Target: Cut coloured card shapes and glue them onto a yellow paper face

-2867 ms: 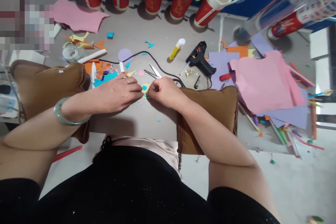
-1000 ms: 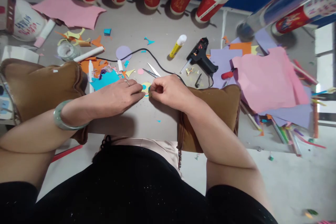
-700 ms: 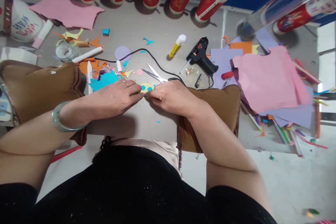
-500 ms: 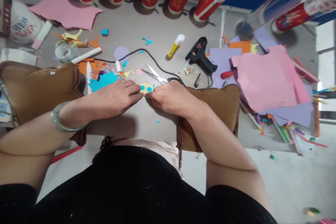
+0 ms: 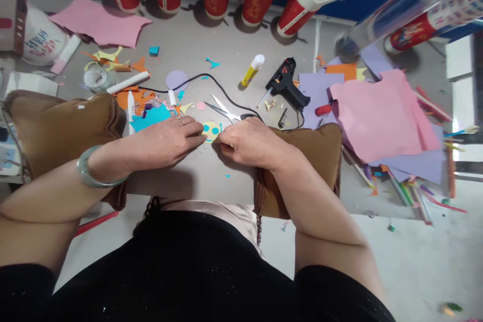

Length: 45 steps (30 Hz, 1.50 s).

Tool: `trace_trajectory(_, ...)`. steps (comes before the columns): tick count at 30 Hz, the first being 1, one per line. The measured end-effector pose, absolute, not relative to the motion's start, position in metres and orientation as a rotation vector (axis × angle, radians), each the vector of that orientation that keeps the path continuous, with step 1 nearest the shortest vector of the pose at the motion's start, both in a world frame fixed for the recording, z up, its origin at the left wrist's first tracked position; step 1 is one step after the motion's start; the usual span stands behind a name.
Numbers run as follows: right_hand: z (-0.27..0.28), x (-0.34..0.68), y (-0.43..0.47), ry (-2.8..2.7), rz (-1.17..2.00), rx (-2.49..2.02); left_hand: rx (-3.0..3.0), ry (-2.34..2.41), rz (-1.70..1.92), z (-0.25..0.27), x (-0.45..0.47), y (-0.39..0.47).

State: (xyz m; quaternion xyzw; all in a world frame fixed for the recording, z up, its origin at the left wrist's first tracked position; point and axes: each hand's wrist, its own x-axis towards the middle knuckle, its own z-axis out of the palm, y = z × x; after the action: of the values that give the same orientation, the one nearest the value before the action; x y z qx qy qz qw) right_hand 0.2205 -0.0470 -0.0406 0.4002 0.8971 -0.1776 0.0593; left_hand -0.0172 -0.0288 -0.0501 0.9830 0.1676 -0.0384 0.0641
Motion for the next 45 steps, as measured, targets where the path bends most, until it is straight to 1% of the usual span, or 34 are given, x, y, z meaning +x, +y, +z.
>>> trace_trajectory(13,-0.040,0.220,-0.048,2.728,-0.372,1.229,2.871,0.480,-0.151,-0.048,-0.020,-0.022)
trace_trajectory(17,-0.039,0.220,-0.049,2.742,-0.350,1.214,2.880,0.483,-0.100,-0.049,-0.020,-0.023)
trace_trajectory(28,-0.030,0.213,-0.055,2.587,-0.248,1.145,2.897,0.521,-0.137,-0.051,-0.018,-0.026)
trace_trajectory(35,-0.021,0.209,-0.054,2.467,-0.294,1.124,2.873,0.517,-0.145,-0.047,-0.019,-0.026)
trace_trajectory(45,-0.023,0.209,-0.056,2.465,-0.279,1.134,2.864,0.537,-0.190,-0.045,-0.017,-0.026)
